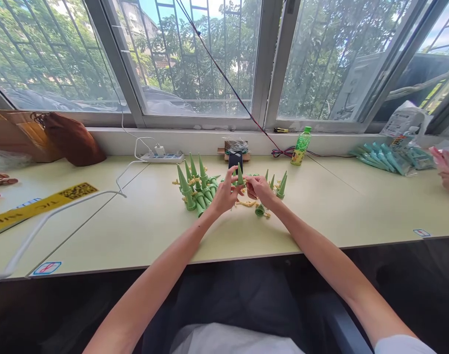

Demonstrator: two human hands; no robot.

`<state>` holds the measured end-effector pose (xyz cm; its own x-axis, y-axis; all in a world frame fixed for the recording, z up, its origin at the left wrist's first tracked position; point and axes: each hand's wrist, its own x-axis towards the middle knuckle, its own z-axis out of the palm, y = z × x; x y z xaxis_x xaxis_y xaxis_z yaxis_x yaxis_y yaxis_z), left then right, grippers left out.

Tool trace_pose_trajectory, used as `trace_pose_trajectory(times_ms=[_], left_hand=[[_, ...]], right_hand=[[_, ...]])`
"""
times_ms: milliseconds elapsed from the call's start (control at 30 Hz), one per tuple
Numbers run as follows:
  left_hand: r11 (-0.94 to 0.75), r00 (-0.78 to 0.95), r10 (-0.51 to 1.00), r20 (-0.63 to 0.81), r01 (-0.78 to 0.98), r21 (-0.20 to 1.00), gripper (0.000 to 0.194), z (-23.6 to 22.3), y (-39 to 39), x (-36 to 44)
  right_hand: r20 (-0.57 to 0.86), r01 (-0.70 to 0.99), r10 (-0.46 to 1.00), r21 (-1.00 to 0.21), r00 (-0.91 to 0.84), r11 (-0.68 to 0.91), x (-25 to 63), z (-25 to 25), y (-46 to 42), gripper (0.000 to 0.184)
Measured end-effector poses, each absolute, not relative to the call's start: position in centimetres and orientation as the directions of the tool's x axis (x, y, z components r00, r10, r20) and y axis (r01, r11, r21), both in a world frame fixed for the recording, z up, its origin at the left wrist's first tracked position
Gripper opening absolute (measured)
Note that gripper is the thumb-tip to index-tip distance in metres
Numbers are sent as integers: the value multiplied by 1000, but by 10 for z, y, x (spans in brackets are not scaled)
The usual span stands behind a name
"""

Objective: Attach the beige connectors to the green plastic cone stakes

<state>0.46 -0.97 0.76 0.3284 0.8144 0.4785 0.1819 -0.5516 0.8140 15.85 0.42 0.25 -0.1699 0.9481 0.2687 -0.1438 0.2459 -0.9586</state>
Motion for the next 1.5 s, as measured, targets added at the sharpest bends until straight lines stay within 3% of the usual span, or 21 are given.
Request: trace_pose_trajectory(times_ms=[100,267,567,733,867,967,1133,1300,1500], left_hand=[[-487,318,848,424,153,860,27,5,-4,5],[-461,252,873,418,146,875,34,2,0,4],[-505,202,863,464,304,808,33,7,-7,2],[-411,208,905,370,210,887,37,12,-11,3],[-257,214,951,225,134,957,36,9,-8,1],[-237,227,953,202,138,962,38,6,-5,1],[-335,192,935,298,204,920,39,2,-1,5],[-429,204,902,381,316,846,20,0,3,3],[-560,277,827,489,481,674,41,1,1,0]], right_hand=[[257,-135,939,-963,-227,231,156,5,0,46],[225,-102,904,-974,-363,201,156,5,-2,47],[229,-93,876,-973,-424,209,156,3,-3,54],[323,56,857,-925,-401,375,156,1,-5,49],[482,279,802,-764,-352,582,157,1,-6,44],[539,356,775,-689,-330,631,156,3,-7,42],[539,380,789,-692,-294,614,153,1,-4,40],[546,415,803,-689,-241,594,155,0,-1,44],[563,459,794,-657,-229,598,157,0,0,48]])
